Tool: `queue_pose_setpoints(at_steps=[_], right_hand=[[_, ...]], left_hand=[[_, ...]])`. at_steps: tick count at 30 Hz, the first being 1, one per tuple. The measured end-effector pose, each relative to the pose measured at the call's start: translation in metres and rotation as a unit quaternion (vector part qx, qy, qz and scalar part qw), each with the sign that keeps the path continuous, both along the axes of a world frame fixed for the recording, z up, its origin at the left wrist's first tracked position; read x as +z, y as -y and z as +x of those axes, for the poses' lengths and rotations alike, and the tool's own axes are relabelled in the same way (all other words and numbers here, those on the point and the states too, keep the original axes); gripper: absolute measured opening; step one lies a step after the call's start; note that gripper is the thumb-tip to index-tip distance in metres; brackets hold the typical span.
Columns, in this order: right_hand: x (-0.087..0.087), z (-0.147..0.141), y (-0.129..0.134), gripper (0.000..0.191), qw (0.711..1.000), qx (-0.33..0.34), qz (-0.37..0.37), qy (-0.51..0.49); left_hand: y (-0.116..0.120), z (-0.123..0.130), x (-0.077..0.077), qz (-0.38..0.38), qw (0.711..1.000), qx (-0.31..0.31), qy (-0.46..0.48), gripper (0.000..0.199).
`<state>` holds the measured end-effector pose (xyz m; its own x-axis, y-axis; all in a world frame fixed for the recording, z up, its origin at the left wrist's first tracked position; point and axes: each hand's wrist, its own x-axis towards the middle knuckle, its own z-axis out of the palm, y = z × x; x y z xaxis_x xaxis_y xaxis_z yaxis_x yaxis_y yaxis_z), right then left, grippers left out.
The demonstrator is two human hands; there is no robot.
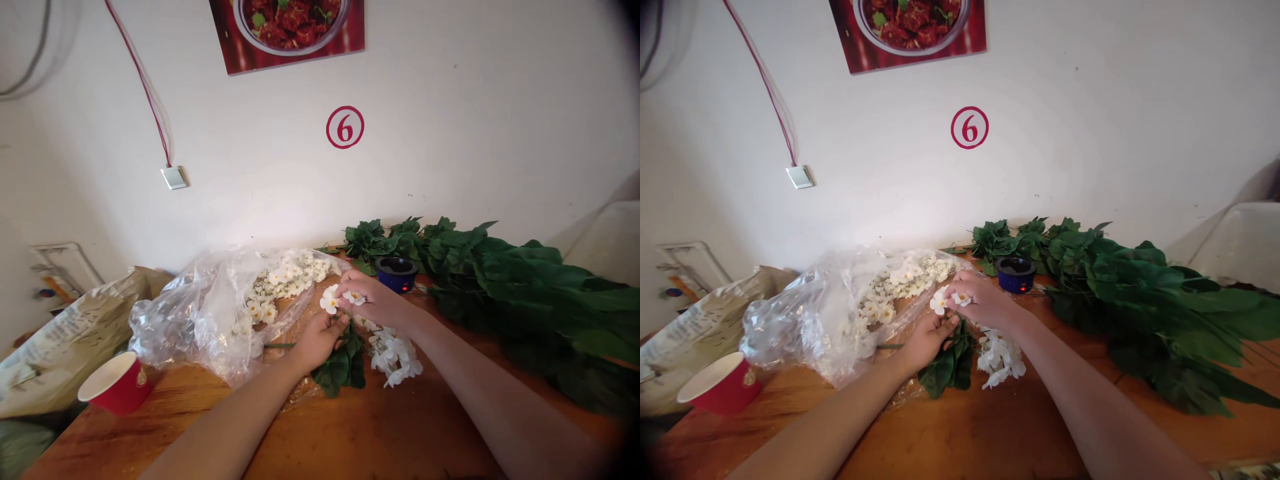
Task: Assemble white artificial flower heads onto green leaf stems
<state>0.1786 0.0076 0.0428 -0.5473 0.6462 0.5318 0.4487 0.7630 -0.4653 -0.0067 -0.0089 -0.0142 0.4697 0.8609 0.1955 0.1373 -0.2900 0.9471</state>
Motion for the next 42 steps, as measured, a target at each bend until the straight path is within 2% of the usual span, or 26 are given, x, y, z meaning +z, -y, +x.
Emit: queue_pose_setpoints(at_steps=[6,10,15,18,21,26,29,32,36,40,42], right_hand=[[-0.007,-0.009,0.001,0.024,0.999,0.014,-0.036,0.002],[-0.008,-0.014,0.007,0.023,0.997,0.024,-0.062,0.047],[-0.002,-0.019,0.018,0.026,0.995,0.027,-0.068,0.073],[-0.001,-0.020,0.022,0.019,0.994,0.020,-0.072,0.085],[0.000,-0.017,0.023,0.026,0.994,0.002,-0.076,0.084],[0.004,-0.006,0.014,0.042,0.990,0.001,-0.141,0.029],[0.000,0.000,0.003,0.043,0.980,0.010,-0.195,-0.022],[-0.009,-0.001,-0.010,0.035,0.972,0.034,-0.222,-0.061],[-0.019,-0.009,-0.018,0.016,0.979,0.048,-0.176,-0.087],[-0.020,-0.017,-0.014,0.003,0.990,0.036,-0.100,-0.088],[-0.019,-0.019,-0.010,0.011,0.995,0.032,-0.066,-0.070]], left_hand=[[0.002,-0.004,0.002,0.028,0.997,0.021,-0.071,0.049],[0.005,-0.001,0.003,0.075,0.997,0.024,-0.013,0.029],[0.007,0.000,0.007,0.128,0.992,0.011,0.012,0.035],[0.007,-0.002,0.007,0.149,0.989,0.014,-0.003,0.027],[0.004,-0.004,0.004,0.137,0.990,0.025,-0.035,0.015],[0.001,-0.004,-0.002,0.113,0.992,0.041,-0.027,0.016],[0.000,-0.003,-0.004,0.084,0.996,0.035,-0.011,0.017],[0.000,-0.003,-0.005,0.063,0.997,0.034,-0.018,0.021],[0.000,-0.004,-0.006,0.064,0.997,0.028,-0.017,0.020],[-0.001,-0.004,-0.005,0.114,0.993,0.026,-0.017,0.024],[-0.001,-0.004,-0.004,0.148,0.988,0.018,-0.025,0.026]])
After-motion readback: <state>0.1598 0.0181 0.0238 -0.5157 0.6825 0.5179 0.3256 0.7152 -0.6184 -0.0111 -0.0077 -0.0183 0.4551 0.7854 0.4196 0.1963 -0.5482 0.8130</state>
